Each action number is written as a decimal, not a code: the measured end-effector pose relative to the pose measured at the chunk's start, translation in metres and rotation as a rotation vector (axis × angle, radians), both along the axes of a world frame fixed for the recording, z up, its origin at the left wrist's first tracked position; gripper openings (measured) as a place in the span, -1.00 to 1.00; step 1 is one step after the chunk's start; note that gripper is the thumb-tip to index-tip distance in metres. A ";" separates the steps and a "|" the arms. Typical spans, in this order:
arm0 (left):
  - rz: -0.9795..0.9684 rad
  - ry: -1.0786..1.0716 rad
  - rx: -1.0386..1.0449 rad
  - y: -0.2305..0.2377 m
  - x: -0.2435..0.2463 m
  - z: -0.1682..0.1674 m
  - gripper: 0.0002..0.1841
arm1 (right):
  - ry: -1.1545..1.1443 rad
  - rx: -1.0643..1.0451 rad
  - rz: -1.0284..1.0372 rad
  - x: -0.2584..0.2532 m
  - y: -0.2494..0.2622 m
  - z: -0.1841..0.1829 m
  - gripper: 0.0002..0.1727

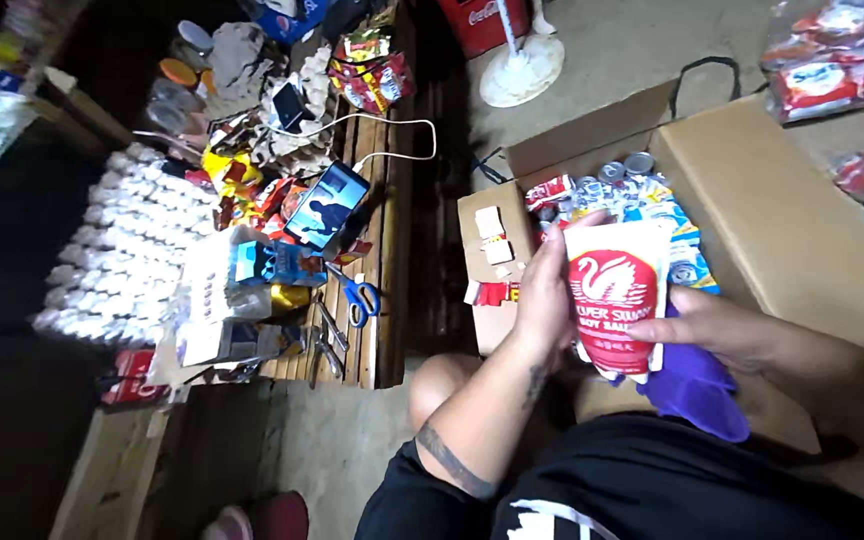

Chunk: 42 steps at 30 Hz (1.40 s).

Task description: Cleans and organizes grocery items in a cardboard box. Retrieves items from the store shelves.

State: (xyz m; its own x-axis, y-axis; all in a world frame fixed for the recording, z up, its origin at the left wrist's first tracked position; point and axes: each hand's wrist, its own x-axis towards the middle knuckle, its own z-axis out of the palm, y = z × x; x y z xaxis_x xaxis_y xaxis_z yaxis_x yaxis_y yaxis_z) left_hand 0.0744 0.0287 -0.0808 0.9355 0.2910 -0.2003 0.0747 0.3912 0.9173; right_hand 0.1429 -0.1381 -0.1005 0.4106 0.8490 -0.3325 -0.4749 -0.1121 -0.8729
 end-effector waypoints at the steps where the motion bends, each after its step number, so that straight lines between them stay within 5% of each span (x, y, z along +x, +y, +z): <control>1: 0.001 -0.016 0.068 0.002 0.001 -0.002 -0.32 | -0.006 -0.029 -0.024 0.000 0.001 0.001 -0.44; 5: 0.125 -0.053 0.158 0.005 0.009 -0.010 -0.42 | 0.026 -0.067 -0.081 0.005 0.001 -0.004 -0.50; 8: 0.209 -0.051 0.281 0.003 0.008 -0.011 -0.31 | 0.065 -0.082 -0.168 0.007 0.003 -0.004 -0.59; 13: -0.013 -0.120 0.683 -0.012 -0.003 -0.006 -0.36 | -0.111 -0.114 -0.440 0.014 0.007 -0.017 -0.58; 16: -0.137 -0.138 0.687 -0.024 -0.006 -0.010 -0.29 | -0.248 -0.134 -0.598 0.007 0.013 -0.021 -0.42; 21: -0.058 -0.178 0.701 -0.031 -0.009 -0.014 -0.08 | -0.739 -0.095 -0.526 -0.019 0.012 0.009 -0.38; 26: 0.054 -0.279 0.473 -0.024 -0.007 -0.010 -0.14 | -1.337 0.107 -0.390 -0.025 0.008 0.014 -0.49; 29: 0.076 -0.330 0.307 -0.024 -0.007 -0.009 -0.24 | -1.393 0.090 -0.400 -0.030 0.008 0.019 -0.54; 32: 0.053 -0.367 0.287 -0.022 -0.008 -0.014 -0.11 | -1.401 0.121 -0.442 -0.024 0.007 0.001 -0.47; 42: 0.148 -0.682 0.737 -0.020 -0.001 -0.024 -0.39 | -1.319 0.215 -0.480 -0.032 0.009 -0.017 -0.41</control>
